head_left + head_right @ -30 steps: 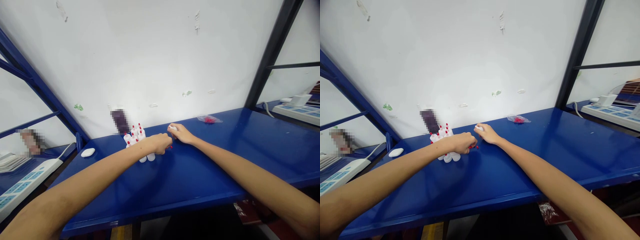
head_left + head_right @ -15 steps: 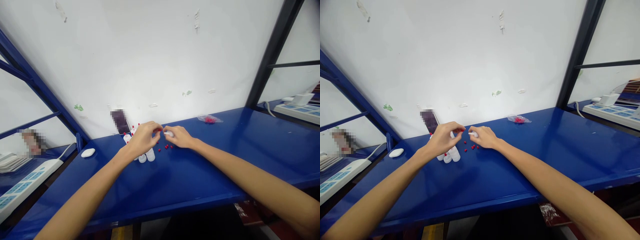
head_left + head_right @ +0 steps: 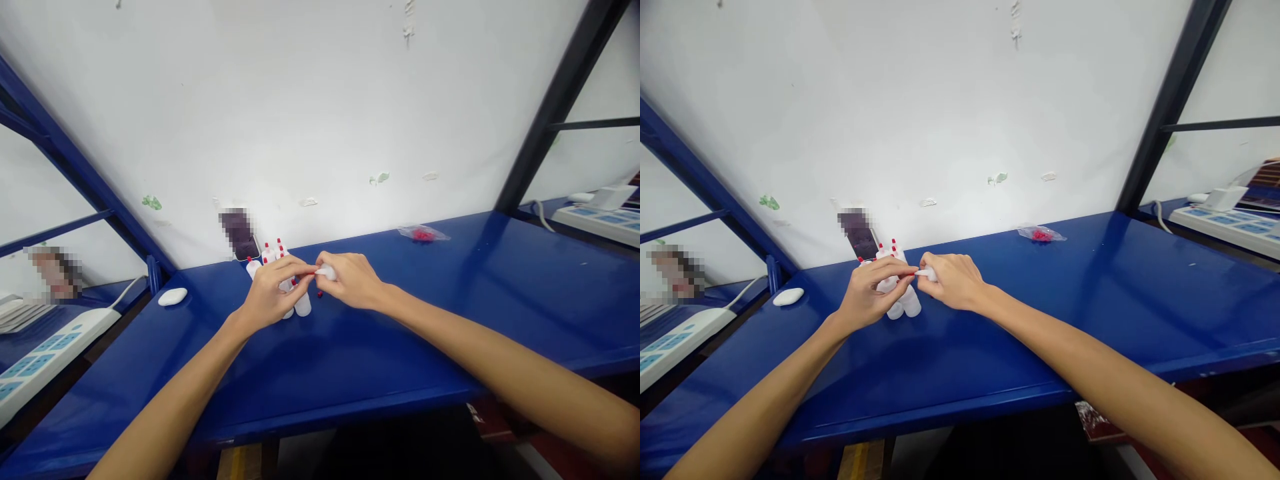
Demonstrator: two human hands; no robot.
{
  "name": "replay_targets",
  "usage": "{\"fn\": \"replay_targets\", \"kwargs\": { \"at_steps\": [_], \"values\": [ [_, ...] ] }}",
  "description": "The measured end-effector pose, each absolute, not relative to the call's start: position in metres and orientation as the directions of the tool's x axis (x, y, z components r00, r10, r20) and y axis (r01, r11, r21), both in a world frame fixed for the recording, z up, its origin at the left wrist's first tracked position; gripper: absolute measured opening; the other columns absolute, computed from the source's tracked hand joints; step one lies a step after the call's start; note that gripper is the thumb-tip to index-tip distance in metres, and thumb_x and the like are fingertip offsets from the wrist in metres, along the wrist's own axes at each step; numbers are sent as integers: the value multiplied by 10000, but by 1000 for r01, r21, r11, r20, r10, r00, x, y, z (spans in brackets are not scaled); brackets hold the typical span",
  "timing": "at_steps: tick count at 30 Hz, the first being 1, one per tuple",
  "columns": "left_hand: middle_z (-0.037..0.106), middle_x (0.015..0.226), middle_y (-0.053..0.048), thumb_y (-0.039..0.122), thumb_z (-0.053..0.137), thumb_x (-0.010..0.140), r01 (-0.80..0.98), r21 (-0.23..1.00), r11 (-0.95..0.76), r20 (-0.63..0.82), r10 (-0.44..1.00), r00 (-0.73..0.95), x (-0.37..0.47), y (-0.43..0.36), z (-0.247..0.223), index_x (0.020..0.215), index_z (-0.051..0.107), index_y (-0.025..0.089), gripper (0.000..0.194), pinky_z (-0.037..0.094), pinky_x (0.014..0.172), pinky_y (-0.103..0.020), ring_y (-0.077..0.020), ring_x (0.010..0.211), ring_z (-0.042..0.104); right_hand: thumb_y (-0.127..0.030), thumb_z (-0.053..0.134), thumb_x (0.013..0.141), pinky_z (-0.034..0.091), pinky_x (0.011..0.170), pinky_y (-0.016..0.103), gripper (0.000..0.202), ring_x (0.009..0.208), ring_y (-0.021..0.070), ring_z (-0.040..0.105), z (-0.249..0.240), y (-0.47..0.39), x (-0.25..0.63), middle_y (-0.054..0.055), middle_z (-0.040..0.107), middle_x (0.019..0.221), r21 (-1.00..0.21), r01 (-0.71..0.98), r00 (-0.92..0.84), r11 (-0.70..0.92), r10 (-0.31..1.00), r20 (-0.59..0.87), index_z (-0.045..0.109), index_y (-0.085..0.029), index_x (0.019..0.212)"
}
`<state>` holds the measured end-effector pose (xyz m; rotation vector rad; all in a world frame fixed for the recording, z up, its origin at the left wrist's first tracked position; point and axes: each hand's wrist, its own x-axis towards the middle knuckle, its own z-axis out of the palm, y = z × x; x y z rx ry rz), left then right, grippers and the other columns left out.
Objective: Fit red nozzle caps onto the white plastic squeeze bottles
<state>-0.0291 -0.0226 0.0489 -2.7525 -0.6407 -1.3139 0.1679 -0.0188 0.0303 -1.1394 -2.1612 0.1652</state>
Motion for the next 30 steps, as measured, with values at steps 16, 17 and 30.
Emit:
{"fn": "replay_targets", "kwargs": {
  "at_steps": [16,17,30],
  "values": [
    [688,813,-35,192,586,905,321,215,-922,675,378,634,-27,-37,50,927,692,193,108,513,644,-236,-123,719,634,-464,472,834,197,535,260,375,493,95,315,22,-27,157,-34,429,525,-486,537,-451,689,722,525,464,-188,580],
    [685,834,-35,185,578,910,321,192,-927,671,363,646,-29,-37,50,947,683,197,112,514,655,-236,-123,736,634,-471,462,844,207,538,257,378,497,97,328,21,-27,157,-33,440,534,-485,521,-458,702,710,536,476,-189,593],
    [584,886,-92,245,527,867,615,-270,-741,611,362,704,-92,-9,42,742,594,179,157,440,695,-357,-195,753,500,-450,477,918,275,580,275,283,562,162,527,20,9,196,-1,638,619,-343,755,-418,558,814,404,676,-249,918]
  ]
}}
